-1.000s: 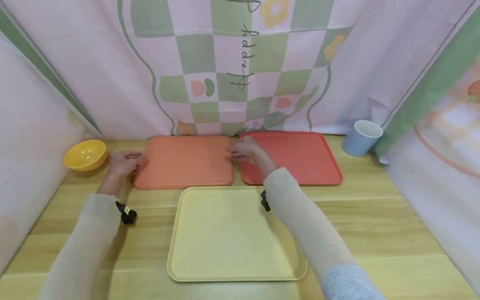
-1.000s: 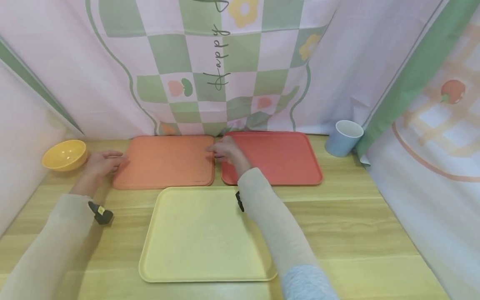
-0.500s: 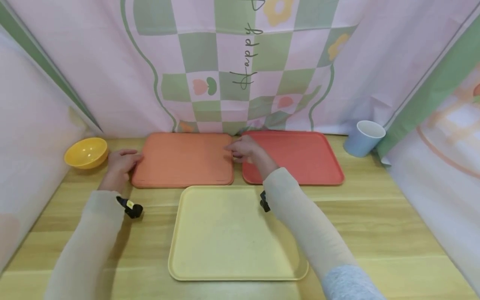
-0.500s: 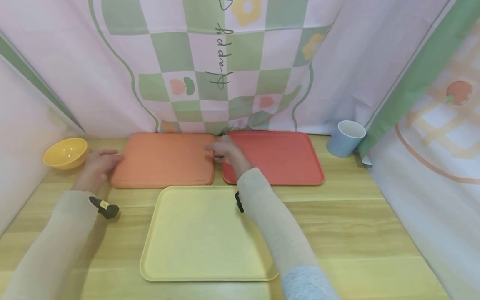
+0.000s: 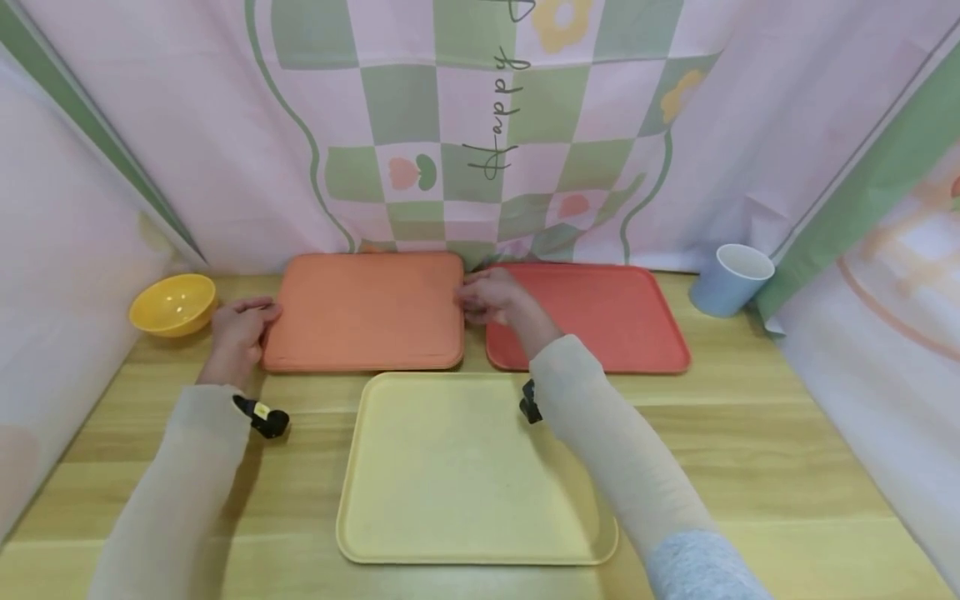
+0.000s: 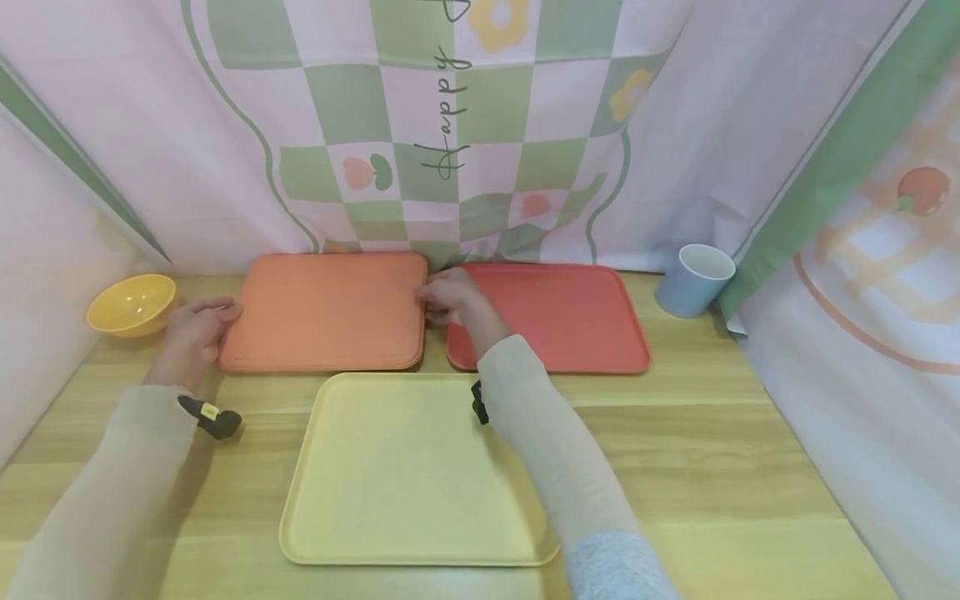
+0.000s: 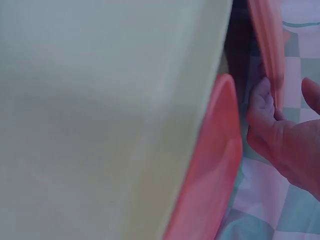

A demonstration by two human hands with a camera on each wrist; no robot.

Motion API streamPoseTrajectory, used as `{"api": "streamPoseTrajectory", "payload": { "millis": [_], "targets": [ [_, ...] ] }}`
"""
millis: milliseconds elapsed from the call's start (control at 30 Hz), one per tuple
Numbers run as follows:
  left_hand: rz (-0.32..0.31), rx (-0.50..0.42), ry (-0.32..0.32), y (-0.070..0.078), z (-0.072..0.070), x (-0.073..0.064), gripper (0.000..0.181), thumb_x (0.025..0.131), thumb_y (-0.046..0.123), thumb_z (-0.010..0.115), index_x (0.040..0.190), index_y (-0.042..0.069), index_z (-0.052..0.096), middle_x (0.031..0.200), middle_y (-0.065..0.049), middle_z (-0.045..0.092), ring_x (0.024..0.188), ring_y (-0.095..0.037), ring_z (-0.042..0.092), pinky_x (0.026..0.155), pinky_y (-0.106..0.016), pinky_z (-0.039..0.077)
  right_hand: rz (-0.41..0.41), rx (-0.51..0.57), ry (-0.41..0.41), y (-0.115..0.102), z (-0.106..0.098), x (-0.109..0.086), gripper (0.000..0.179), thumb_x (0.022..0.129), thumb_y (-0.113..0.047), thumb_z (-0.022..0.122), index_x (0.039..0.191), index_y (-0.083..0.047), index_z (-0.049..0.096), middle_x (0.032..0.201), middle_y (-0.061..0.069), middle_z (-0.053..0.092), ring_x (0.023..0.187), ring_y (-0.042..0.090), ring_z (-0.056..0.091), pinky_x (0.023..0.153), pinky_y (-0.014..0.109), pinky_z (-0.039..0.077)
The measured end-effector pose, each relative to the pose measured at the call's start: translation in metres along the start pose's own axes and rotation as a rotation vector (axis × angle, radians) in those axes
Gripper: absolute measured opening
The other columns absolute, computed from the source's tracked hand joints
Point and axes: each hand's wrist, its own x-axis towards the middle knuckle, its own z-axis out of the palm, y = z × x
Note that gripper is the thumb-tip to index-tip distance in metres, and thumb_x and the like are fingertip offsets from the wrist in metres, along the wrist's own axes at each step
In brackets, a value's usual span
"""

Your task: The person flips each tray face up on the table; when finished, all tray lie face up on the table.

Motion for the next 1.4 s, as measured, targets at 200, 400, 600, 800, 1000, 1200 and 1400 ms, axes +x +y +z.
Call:
{"api": "streamPoseTrajectory", "payload": {
  "millis": [200, 400, 600, 800, 1000, 1200, 1400],
  "targets": [
    [-0.016, -0.086, 0.011, 0.002, 0.001, -0.007, 0.020, 0.090, -0.006, 0.072, 0.106, 0.007, 0.070, 0.097, 0.000, 0.063, 0.082, -0.009, 0.061, 0.062, -0.019, 0.055, -0.058, -0.052, 0.033, -0.004, 0.002, -0.002, 0.059, 0.095, -0.004, 0.069, 0.147, 0.003, 0.043, 0.094, 0.008, 0.064, 0.078, 0.018, 0.059, 0.094, 0.042, 0.049],
    [-0.014, -0.169, -0.025, 0.004, 0.001, -0.017, 0.019, 0.089, -0.008, 0.072, 0.089, 0.011, 0.072, 0.082, 0.002, 0.069, 0.075, -0.009, 0.063, 0.060, -0.021, 0.054, -0.095, -0.015, 0.083, -0.003, 0.004, -0.002, 0.060, 0.093, -0.002, 0.072, 0.146, 0.001, 0.044, 0.099, 0.009, 0.060, 0.068, 0.012, 0.057, 0.076, 0.033, 0.049],
    [-0.028, -0.161, -0.048, 0.003, 0.004, -0.023, 0.020, 0.091, -0.006, 0.071, 0.098, 0.012, 0.074, 0.088, 0.004, 0.069, 0.084, -0.009, 0.062, 0.064, -0.021, 0.055, -0.155, 0.002, 0.107, -0.005, 0.006, -0.005, 0.059, 0.092, 0.001, 0.071, 0.145, 0.002, 0.044, 0.128, 0.018, 0.057, 0.085, 0.017, 0.062, 0.079, 0.033, 0.055],
    [-0.030, -0.123, -0.105, 0.000, 0.005, -0.023, 0.018, 0.093, -0.004, 0.069, 0.098, 0.011, 0.077, 0.083, 0.006, 0.070, 0.081, -0.007, 0.063, 0.065, -0.022, 0.056, -0.222, 0.101, 0.065, -0.014, 0.006, -0.012, 0.057, 0.094, 0.003, 0.068, 0.145, 0.004, 0.043, 0.137, 0.021, 0.053, 0.102, 0.023, 0.063, 0.074, 0.027, 0.057],
    [-0.035, -0.095, -0.122, -0.002, 0.009, -0.026, 0.018, 0.094, -0.003, 0.069, 0.100, 0.011, 0.077, 0.082, 0.007, 0.070, 0.081, -0.006, 0.064, 0.065, -0.021, 0.055, -0.265, 0.134, 0.068, -0.025, 0.007, -0.021, 0.050, 0.093, 0.003, 0.069, 0.141, 0.001, 0.052, 0.124, 0.015, 0.059, 0.094, 0.020, 0.063, 0.071, 0.026, 0.056],
    [-0.044, -0.087, -0.160, -0.002, 0.013, -0.029, 0.020, 0.095, -0.003, 0.066, 0.089, 0.013, 0.076, 0.080, 0.007, 0.072, 0.078, -0.006, 0.064, 0.066, -0.020, 0.055, -0.273, 0.107, 0.101, -0.037, 0.008, -0.031, 0.053, 0.091, 0.001, 0.072, 0.140, -0.001, 0.051, 0.121, 0.013, 0.060, 0.090, 0.018, 0.064, 0.071, 0.026, 0.056],
    [-0.017, -0.074, -0.231, -0.007, 0.018, -0.030, 0.029, 0.096, -0.007, 0.063, 0.080, 0.014, 0.076, 0.078, 0.005, 0.072, 0.074, -0.006, 0.063, 0.065, -0.019, 0.053, -0.299, 0.031, 0.123, -0.048, 0.006, -0.041, 0.058, 0.090, -0.003, 0.075, 0.142, -0.002, 0.050, 0.108, 0.013, 0.065, 0.076, 0.016, 0.063, 0.067, 0.027, 0.055]
  ]
}}
